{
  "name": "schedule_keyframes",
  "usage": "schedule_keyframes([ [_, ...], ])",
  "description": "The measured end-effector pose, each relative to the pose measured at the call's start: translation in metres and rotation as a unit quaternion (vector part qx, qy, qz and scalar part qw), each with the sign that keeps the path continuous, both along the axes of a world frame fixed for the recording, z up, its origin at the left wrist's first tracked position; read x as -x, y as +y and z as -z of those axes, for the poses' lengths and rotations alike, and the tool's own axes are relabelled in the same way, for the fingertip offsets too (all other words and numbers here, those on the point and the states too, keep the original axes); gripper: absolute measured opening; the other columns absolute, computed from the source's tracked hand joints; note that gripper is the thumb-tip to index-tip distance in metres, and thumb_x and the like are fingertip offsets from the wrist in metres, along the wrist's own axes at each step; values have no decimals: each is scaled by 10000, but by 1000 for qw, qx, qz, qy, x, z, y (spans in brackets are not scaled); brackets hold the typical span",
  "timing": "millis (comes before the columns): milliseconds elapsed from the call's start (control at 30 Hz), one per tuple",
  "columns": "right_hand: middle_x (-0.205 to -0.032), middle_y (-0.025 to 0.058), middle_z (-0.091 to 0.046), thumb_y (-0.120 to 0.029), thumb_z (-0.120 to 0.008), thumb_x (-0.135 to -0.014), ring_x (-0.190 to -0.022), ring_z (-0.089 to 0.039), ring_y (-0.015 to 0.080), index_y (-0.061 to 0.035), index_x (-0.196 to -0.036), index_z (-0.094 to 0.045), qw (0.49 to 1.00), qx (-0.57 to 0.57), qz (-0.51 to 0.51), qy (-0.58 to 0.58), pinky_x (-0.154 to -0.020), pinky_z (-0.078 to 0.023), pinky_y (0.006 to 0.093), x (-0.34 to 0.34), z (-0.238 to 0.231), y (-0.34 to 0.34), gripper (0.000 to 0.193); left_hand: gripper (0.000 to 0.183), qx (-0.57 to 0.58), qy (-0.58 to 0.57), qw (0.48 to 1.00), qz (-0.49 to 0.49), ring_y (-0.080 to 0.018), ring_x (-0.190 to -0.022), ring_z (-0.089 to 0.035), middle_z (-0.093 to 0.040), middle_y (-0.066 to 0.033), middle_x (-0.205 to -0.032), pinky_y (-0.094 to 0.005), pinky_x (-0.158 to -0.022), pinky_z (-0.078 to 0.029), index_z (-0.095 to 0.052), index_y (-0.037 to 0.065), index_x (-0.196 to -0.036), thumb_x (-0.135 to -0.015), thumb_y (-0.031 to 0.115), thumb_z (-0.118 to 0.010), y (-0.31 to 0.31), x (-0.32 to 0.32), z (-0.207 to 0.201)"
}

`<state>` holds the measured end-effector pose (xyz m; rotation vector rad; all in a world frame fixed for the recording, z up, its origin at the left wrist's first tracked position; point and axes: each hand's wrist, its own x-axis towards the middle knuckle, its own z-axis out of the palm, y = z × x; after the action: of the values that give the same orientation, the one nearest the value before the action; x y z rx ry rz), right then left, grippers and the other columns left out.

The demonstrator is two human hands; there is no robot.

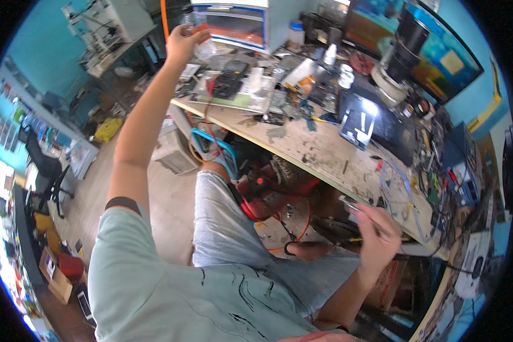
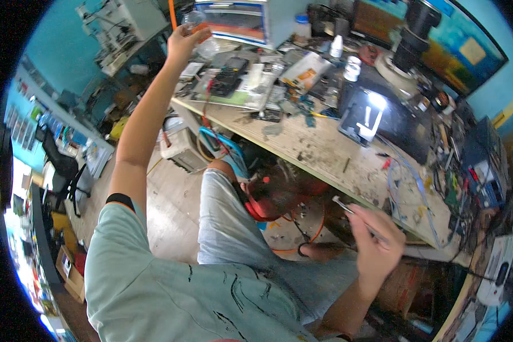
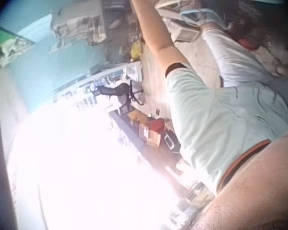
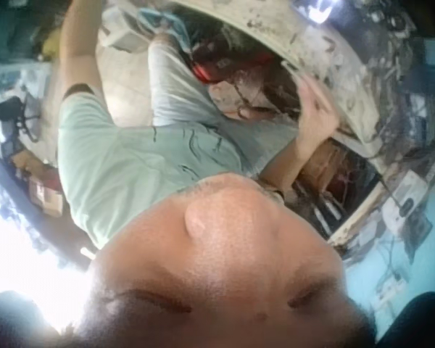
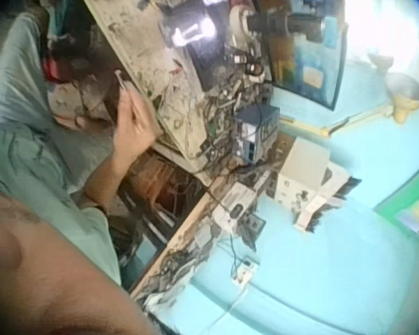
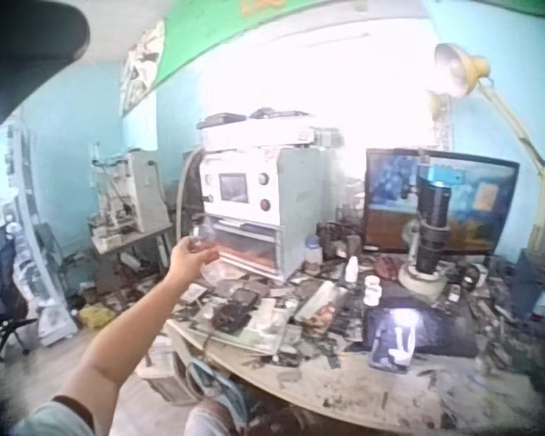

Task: The person works on a disassembled smartphone at a cluttered electronics repair bench, using a microscope and precision tools to adjust internal components. They handle the phone, a small tool, and a liquid bottle, then return to the microscope for further adjustments.

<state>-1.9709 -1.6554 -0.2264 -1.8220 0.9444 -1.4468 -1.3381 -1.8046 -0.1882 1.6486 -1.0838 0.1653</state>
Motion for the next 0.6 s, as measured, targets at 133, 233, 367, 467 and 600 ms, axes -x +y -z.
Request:
schedule_keyframes([
  [133, -906, 155, -775, 82, -785, -858, -789, -712, 185, 61, -1024, -784, 993, 50, 34, 106, -736, -538, 276, 4, -22, 2, 167, 714, -50, 50, 997, -20, -176, -1000, -678, -722, -96, -1117, -336, -870, -541, -646, -42, -1330, -842, 410, -907, -8, -4, 28],
  [233, -919, 146, -784, 41, -782, -876, -812, -726, 188, 38, -1033, -799, 989, 23, -6, 146, -749, -545, 290, 10, -36, -7, 158, 664, 13, 29, 999, -18, -155, -988, -664, -716, -66, -1099, -308, -875, -513, -642, -34, -1330, -862, 364, -893, -19, -26, 36],
  [367, -981, 116, -802, -79, -778, -934, -877, -732, 162, 15, -1079, -812, 993, -29, 22, 114, -827, -550, 298, 33, -42, -44, 177, 677, 1, 98, 993, 68, -170, -1046, -684, -730, -98, -1165, -317, -914, -509, -618, -40, -1320, -846, 344, -911, -29, -5, 36],
  [467, -1037, 118, -801, -138, -765, -970, -931, -744, 176, 46, -1116, -791, 995, -94, 23, 4, -879, -561, 303, 29, -46, -94, 237, 703, -26, 109, 993, 23, -184, -1037, -686, -720, -123, -1186, -321, -929, -509, -616, -28, -1301, -813, 363, -939, -29, -24, 31],
  [600, -1147, 161, -776, -155, -739, -1001, -1001, -758, 218, 89, -1200, -740, 984, -143, -38, -94, -915, -592, 318, 9, -41, -167, 314, 690, 38, -2, 995, -89, -218, -1034, -672, -696, -157, -1184, -348, -948, -509, -623, -52, -1296, -845, 389, -904, -15, -16, 24],
])
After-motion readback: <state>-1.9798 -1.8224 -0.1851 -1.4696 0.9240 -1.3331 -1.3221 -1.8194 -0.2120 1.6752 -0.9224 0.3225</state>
